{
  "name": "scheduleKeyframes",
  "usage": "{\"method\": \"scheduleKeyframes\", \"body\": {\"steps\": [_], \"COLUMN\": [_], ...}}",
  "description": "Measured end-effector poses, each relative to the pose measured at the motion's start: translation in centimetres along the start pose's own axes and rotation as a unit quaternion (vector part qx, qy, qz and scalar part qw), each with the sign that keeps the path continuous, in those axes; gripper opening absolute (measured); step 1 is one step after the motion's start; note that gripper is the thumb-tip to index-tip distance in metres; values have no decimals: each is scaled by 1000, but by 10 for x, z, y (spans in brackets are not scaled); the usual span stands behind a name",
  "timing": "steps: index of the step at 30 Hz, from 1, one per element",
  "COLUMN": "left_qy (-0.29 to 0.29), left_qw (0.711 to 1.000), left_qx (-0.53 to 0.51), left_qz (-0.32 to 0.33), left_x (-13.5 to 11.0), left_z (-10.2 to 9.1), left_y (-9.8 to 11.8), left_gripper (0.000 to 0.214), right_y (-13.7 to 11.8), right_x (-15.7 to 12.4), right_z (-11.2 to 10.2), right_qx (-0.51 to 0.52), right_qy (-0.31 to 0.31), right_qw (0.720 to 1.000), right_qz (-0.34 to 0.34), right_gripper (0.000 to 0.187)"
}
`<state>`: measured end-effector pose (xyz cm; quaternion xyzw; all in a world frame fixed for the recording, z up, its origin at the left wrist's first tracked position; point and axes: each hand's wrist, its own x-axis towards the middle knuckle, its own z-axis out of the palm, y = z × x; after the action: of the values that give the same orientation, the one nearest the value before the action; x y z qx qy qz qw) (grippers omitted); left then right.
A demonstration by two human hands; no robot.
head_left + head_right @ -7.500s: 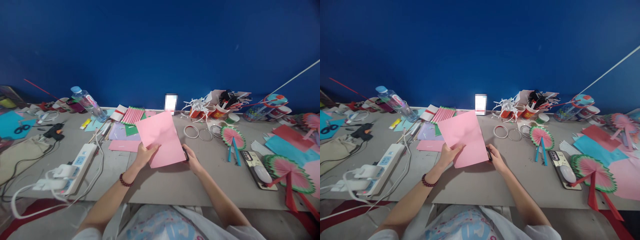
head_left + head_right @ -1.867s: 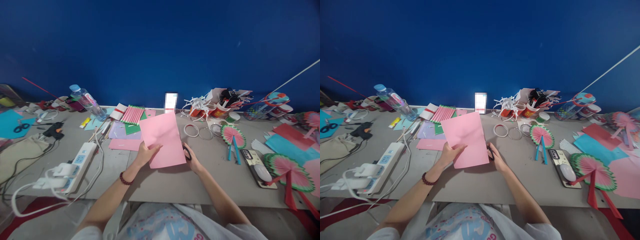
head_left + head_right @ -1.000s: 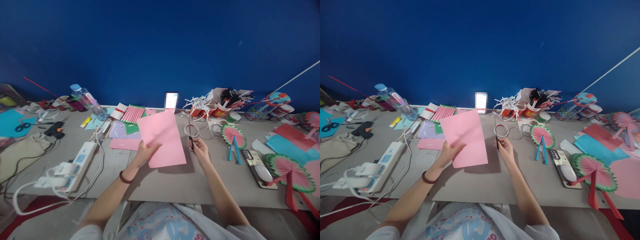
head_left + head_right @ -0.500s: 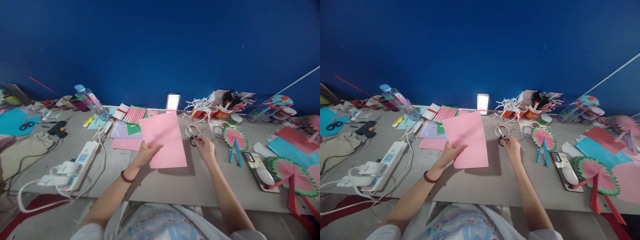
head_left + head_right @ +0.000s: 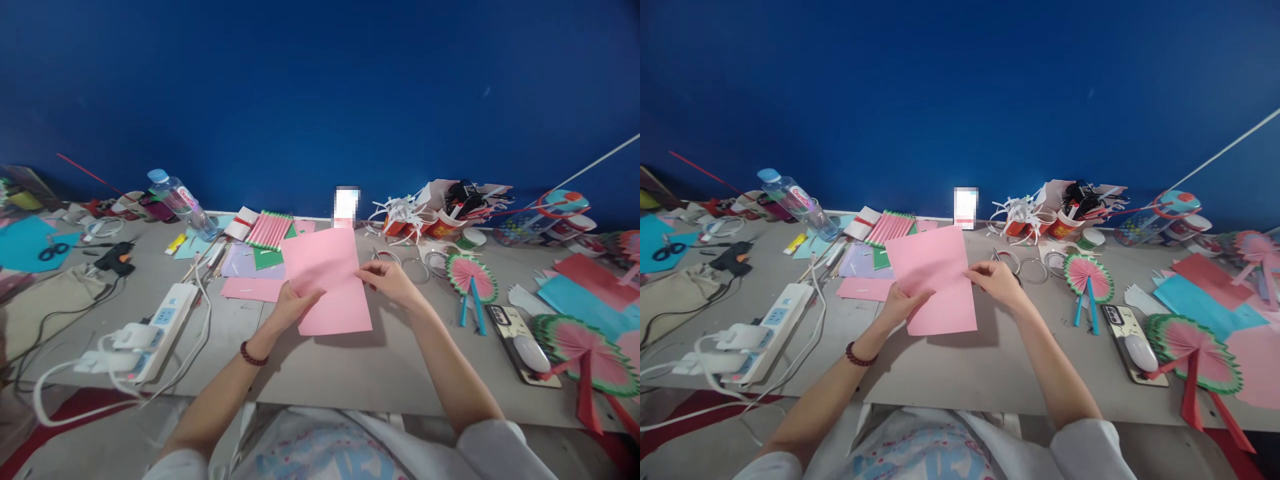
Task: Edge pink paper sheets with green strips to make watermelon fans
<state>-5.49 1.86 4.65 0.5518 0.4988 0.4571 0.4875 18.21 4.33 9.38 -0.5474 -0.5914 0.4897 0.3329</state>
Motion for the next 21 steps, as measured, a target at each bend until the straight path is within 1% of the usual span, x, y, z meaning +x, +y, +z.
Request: {"method": "scheduleKeyframes", "body": {"steps": [3,7,9,12,14,16,19,21], "left_qy": [12,25,30,35,35,33,32,29], "left_qw": [1000,1000,1000,999,999,999,999,999], "left_qx": [8,6,5,2,1,-1,-8,-13], "left_qz": [5,5,4,2,1,-1,-3,-1], "left_x": [0,0,1,2,3,3,2,1], "left_z": [0,-1,-3,-4,-5,-5,-5,-5], "left_y": [1,-1,-2,-4,-5,-6,-6,-5], "left_gripper": [39,41,43,45,45,44,43,42], "right_y": [-7,-15,-15,-10,-8,-8,-12,-16], "right_x": [4,8,10,14,15,15,12,10], "right_z": [-2,-8,-12,-16,-17,-16,-13,-12], "right_qx": [-49,-80,-96,-109,-101,-82,-56,-48], "right_qy": [-2,0,15,29,18,-8,-48,-58], "right_qw": [999,996,994,992,994,996,997,997], "right_qz": [-4,-37,-52,-51,-45,-40,-33,-34], "right_gripper": [32,26,24,23,21,20,21,21]}}
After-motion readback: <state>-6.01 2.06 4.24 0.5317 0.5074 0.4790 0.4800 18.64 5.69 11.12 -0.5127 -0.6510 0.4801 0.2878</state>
